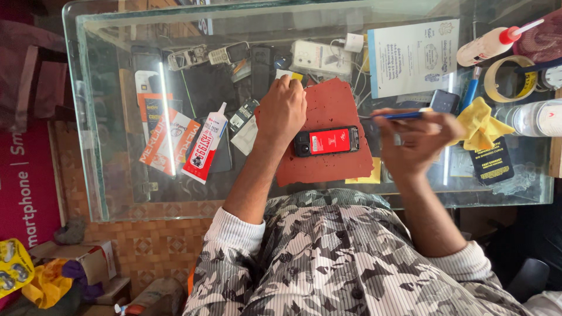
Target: The person disassembles a feature phone, applies adhesive to the internal components, reassembles the device, and tests its functionality by pressing buttons and navigating the screen. They also use a small tool to adjust internal parts and wipe the screen with a cloth.
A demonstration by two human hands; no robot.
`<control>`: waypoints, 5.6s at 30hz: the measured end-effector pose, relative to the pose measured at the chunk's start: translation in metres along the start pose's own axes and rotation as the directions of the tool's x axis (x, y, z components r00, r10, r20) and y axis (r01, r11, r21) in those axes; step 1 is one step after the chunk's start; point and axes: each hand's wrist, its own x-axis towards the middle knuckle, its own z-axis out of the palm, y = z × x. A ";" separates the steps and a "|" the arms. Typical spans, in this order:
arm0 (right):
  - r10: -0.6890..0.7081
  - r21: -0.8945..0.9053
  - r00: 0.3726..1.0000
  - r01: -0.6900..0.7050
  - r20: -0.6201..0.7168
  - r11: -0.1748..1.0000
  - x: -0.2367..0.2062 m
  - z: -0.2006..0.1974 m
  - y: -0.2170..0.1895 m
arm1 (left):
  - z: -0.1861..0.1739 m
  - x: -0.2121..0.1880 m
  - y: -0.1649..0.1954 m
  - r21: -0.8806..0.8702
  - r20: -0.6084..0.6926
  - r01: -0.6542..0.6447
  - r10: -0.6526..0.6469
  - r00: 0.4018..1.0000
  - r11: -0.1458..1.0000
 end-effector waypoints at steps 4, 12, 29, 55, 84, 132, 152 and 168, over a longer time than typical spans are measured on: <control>-0.031 0.048 0.995 0.036 -0.094 0.998 -0.001 -0.033 -0.004 | -0.002 0.001 0.002 0.094 -0.109 -0.075 0.085 0.990 0.993; 0.021 -0.019 0.996 -0.023 -0.081 1.000 -0.023 -0.035 -0.035 | -0.038 -0.069 0.034 -0.865 -0.051 0.095 -0.275 0.960 0.493; -0.270 0.011 0.949 0.272 0.162 0.962 -0.044 -0.005 -0.062 | -0.043 -0.123 0.080 -0.796 0.283 0.265 -0.052 0.958 0.545; -0.188 0.001 0.942 0.195 0.279 0.981 -0.053 -0.012 -0.067 | -0.023 -0.136 0.071 -0.888 0.043 -0.007 0.098 0.994 0.459; -0.148 0.097 0.957 0.127 0.249 0.987 -0.037 0.003 -0.062 | 0.023 -0.154 0.059 -0.951 0.097 0.070 0.075 0.992 0.301; -0.229 -0.121 0.913 0.284 0.338 0.951 -0.042 0.000 -0.063 | 0.013 -0.138 0.065 -0.920 0.068 0.071 -0.020 0.997 0.384; -0.182 0.037 0.931 0.180 0.317 0.983 -0.052 0.020 -0.008 | -0.025 -0.097 0.067 -0.558 0.141 0.017 0.075 0.987 0.830; -0.167 0.026 0.921 0.169 0.351 0.985 -0.055 0.020 -0.003 | -0.026 -0.099 0.067 -0.514 0.127 -0.008 0.086 0.988 0.858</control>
